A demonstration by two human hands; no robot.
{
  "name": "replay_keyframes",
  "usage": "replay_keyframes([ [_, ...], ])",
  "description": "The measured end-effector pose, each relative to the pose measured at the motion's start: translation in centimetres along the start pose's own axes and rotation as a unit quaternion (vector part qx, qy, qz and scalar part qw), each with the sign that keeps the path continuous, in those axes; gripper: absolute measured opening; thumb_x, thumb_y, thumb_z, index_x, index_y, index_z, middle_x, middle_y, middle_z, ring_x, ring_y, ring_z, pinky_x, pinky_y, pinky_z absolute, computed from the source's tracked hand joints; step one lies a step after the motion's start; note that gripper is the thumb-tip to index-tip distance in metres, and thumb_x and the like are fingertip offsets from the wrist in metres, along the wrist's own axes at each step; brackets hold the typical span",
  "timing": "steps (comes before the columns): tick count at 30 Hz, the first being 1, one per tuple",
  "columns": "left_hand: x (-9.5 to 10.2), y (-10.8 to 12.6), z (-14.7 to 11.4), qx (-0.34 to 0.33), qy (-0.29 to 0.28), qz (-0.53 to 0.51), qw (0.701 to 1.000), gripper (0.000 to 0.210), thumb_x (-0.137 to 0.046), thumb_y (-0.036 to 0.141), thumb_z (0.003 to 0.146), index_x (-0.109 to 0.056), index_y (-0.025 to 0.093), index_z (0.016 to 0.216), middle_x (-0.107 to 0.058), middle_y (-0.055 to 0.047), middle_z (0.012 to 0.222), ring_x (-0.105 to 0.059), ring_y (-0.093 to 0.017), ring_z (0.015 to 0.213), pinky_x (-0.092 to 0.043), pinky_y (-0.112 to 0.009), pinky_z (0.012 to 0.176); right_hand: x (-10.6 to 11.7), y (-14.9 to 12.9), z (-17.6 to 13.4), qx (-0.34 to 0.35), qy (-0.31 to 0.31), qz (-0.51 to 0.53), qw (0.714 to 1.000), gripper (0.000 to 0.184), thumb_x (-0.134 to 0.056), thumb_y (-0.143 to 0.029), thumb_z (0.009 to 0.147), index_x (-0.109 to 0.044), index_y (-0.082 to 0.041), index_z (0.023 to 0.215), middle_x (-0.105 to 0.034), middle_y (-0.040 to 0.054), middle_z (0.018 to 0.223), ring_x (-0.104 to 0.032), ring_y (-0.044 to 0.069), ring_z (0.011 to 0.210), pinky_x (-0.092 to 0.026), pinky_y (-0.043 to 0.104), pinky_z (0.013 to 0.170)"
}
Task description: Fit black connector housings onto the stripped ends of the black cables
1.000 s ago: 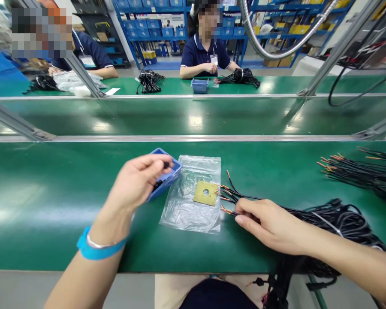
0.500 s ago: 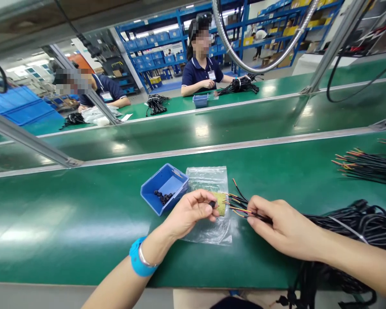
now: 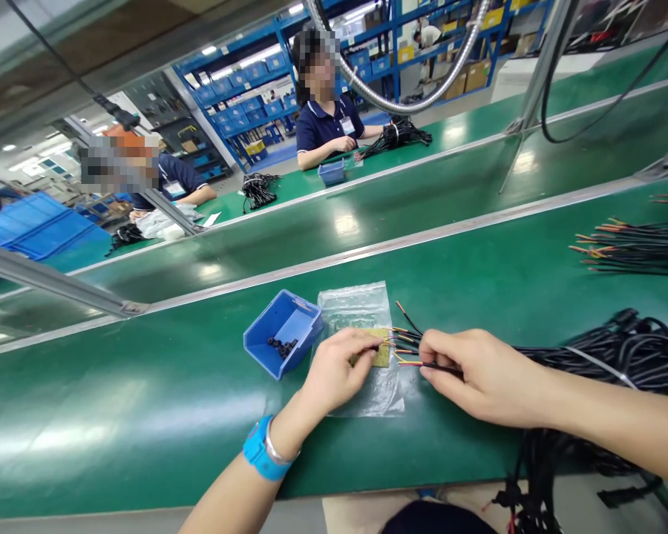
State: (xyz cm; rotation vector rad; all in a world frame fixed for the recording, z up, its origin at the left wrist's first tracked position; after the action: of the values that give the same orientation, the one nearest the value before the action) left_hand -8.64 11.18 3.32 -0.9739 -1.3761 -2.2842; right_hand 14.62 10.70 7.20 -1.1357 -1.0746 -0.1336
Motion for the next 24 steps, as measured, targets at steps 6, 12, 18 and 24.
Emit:
replay_keyframes([
  [6, -1.2, 0.8, 0.4, -0.053, -0.09, 0.257, 0.961, 0.045, -0.048, 0.007, 0.087, -0.054, 0.009, 0.132, -0.074, -0.015, 0.097, -0.066, -0.028, 0.086, -0.057, -0.042, 0.077, 0.1, -0.1, -0.2, 0.015, 0.013, 0.004, 1.0, 0.007, -0.046, -0.023, 0.086, -0.048, -0.022, 0.079, -0.048, -0.0049, 0.059, -0.041, 0.011, 0.051, -0.029, 0.024, 0.053],
  [12, -1.1, 1.2, 0.7, 0.048, -0.105, 0.181, 0.977, 0.052, -0.052, 0.008, 0.084, -0.05, 0.017, 0.135, -0.073, -0.011, 0.096, -0.064, -0.027, 0.09, -0.052, -0.041, 0.083, 0.3, -0.2, -0.2, 0.036, 0.058, 0.02, 0.997, 0.011, -0.047, -0.022, 0.087, -0.052, -0.02, 0.078, -0.053, -0.0019, 0.065, -0.043, 0.011, 0.054, -0.033, 0.024, 0.054],
  [18, -0.5, 1.7, 0.1, 0.224, 0.003, -0.362, 0.905, 0.034, -0.075, 0.022, 0.075, -0.064, 0.018, 0.107, -0.071, -0.006, 0.09, -0.068, -0.017, 0.076, -0.056, -0.029, 0.071, 0.7, -0.5, -0.3, 0.052, 0.118, 0.048, 0.99, 0.013, -0.048, -0.024, 0.087, -0.058, -0.019, 0.08, -0.054, -0.0012, 0.067, -0.044, 0.01, 0.055, -0.035, 0.023, 0.054],
  [24, -0.7, 1.7, -0.2, 0.265, 0.004, -0.487, 0.832, 0.027, -0.083, 0.027, 0.07, -0.069, 0.013, 0.088, -0.073, -0.007, 0.087, -0.069, -0.016, 0.073, -0.055, -0.027, 0.068, 0.8, -0.4, -0.1, 0.018, 0.093, 0.033, 0.995, 0.018, -0.047, -0.029, 0.089, -0.057, -0.02, 0.078, -0.057, -0.0005, 0.066, -0.047, 0.011, 0.054, -0.035, 0.024, 0.054],
])
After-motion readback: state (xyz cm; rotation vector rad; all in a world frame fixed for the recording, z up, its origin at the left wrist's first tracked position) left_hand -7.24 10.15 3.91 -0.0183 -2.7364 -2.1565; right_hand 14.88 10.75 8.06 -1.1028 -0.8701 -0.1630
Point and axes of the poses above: each hand's wrist, its own z-axis towards the middle knuckle, its own x-axis out of the back of the hand, y = z × x, the point moved 1 cm from there along z, towards the middle knuckle
